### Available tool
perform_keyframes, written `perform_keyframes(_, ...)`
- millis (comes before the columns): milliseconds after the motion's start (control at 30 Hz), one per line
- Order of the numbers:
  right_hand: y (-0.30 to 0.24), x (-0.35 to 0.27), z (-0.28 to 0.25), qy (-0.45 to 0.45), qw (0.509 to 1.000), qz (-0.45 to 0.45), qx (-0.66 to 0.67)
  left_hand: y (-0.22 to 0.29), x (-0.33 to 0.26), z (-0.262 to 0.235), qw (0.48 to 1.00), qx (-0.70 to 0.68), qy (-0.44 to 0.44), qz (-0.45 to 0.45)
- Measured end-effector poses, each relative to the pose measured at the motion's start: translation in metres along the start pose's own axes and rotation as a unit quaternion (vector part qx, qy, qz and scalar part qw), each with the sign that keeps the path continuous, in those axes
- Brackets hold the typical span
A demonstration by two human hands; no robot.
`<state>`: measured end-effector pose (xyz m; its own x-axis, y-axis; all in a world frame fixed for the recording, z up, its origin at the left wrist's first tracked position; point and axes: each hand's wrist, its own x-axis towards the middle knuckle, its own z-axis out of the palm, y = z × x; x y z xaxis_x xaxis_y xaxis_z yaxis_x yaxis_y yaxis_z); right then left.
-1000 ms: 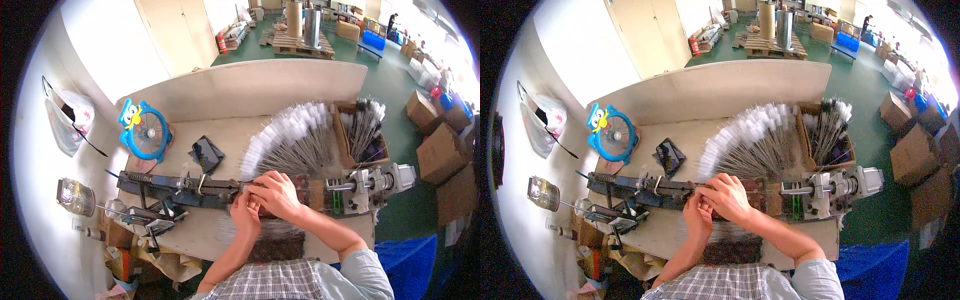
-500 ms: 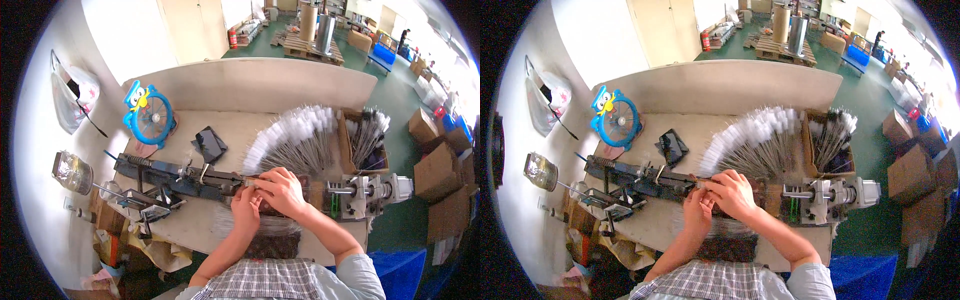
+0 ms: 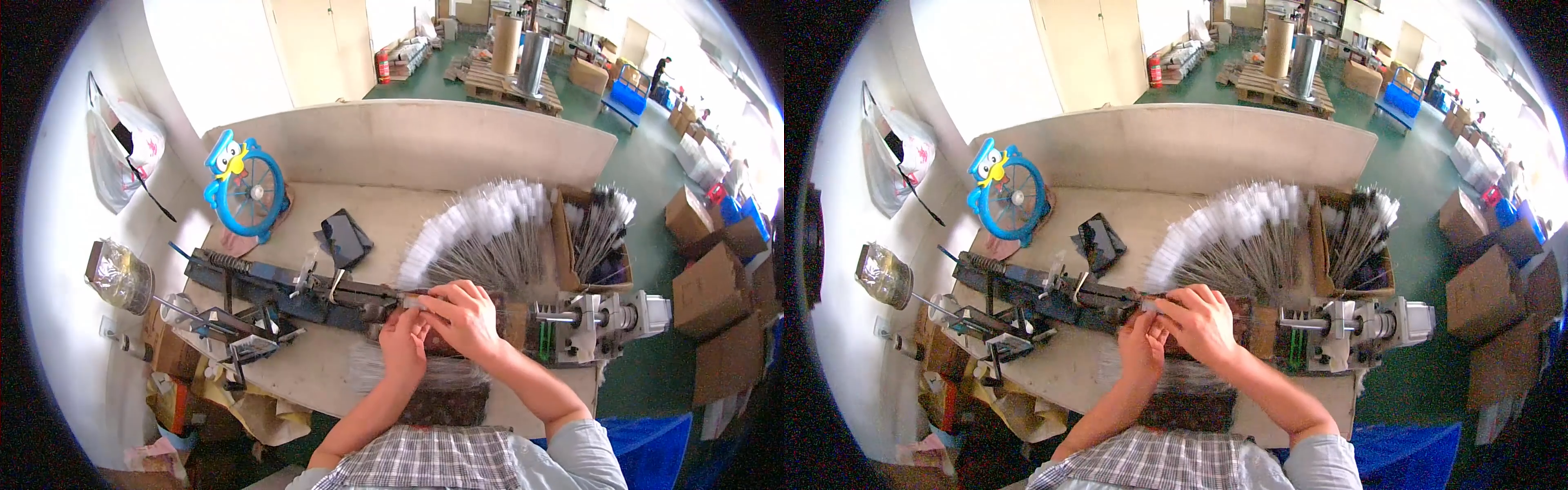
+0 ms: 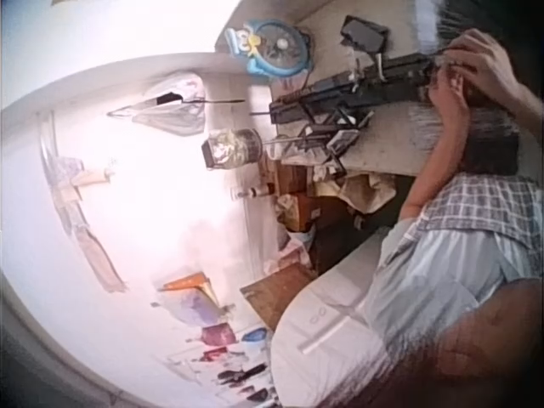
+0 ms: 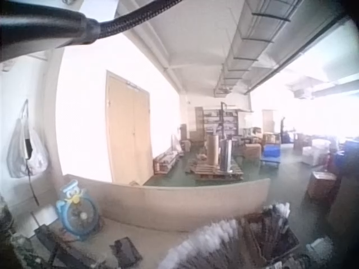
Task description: The person is using a machine to assemble synthetic brushes by inserting bristles into tubes.
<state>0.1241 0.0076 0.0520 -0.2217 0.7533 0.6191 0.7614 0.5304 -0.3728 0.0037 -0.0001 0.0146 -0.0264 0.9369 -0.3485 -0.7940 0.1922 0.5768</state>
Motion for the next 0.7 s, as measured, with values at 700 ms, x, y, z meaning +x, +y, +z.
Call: perform_keyframes(700, 0.0015, 0.0076, -0.0104, -0.016, 0.999, -0.011, 0.028, 0.0017, 0.0012, 0.0014, 0.999, -0.029, 0.027, -0.026)
